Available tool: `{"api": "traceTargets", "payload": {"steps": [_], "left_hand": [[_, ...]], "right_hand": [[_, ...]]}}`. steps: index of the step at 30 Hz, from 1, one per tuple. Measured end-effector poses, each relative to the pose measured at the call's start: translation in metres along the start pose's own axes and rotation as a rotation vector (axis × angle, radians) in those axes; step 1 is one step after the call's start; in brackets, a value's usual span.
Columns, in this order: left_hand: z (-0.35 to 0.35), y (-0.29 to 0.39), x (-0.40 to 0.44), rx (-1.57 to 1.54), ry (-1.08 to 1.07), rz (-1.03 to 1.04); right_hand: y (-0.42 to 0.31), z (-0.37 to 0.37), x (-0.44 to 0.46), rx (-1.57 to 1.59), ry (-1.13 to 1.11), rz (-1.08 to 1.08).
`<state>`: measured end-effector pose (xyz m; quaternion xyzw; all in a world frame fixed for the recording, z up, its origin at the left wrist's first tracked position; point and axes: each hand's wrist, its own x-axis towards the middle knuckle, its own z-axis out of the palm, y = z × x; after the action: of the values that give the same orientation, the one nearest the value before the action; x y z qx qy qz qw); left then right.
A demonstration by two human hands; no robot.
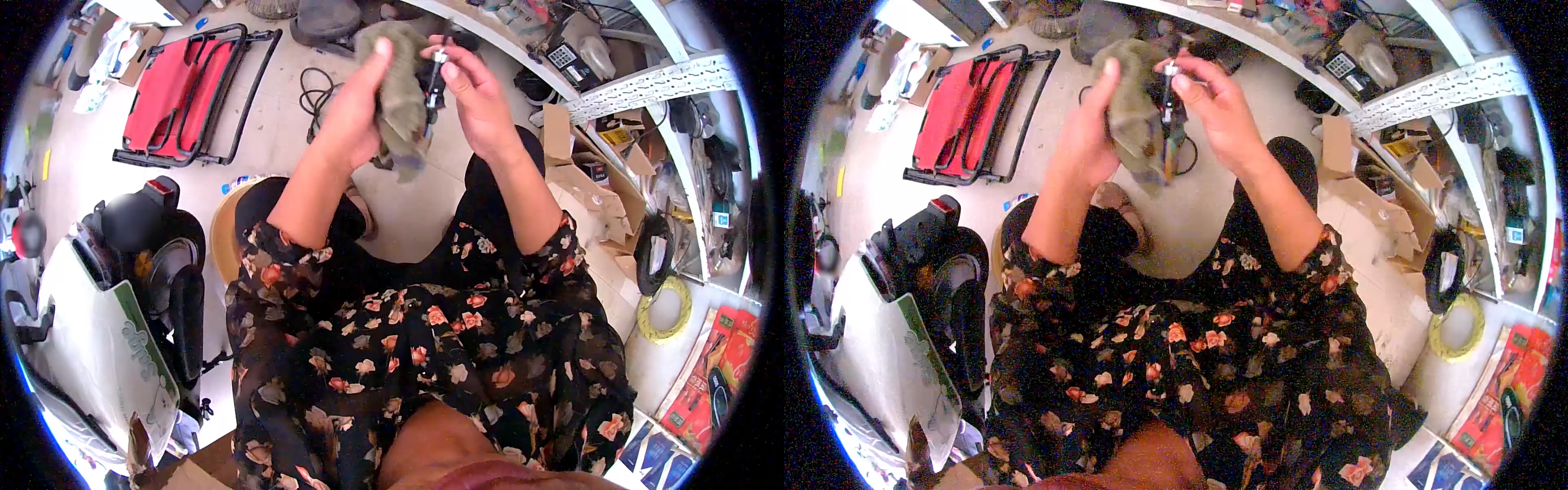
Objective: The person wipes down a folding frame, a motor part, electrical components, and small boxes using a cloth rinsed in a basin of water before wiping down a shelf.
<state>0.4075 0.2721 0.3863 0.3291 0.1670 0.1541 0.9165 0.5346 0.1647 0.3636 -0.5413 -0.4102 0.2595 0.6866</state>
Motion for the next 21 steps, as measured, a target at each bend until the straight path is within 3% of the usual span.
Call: {"api": "traceTargets", "payload": {"steps": [3, 6, 10, 12, 15, 19, 21], "left_hand": [[0.003, -0.009, -0.005, 0.243, 0.028, 0.068], [-0.002, -0.008, -0.004, 0.297, -0.007, 0.099], [-0.005, -0.016, 0.003, 0.757, 0.162, 0.357], [-0.010, -0.021, 0.007, 0.892, 0.208, 0.465], [-0.009, -0.022, 0.008, 0.329, 0.142, 0.310], [-0.014, -0.003, 0.004, -0.287, -0.185, -0.036], [-0.016, -0.007, 0.005, -0.224, -0.194, -0.037]], "right_hand": [[0.009, 0.000, -0.001, 0.047, 0.044, 0.045], [0.011, 0.006, -0.001, 0.085, 0.037, 0.132], [0.007, 0.012, 0.002, 0.358, 0.056, 0.231], [0.009, 0.012, 0.007, 0.308, 0.008, 0.189], [-0.004, 0.013, 0.016, 0.435, -0.092, 0.156], [-0.012, -0.001, 0.029, 0.902, -0.302, 0.219], [-0.021, 0.012, 0.031, 0.802, -0.176, 0.134]]}}
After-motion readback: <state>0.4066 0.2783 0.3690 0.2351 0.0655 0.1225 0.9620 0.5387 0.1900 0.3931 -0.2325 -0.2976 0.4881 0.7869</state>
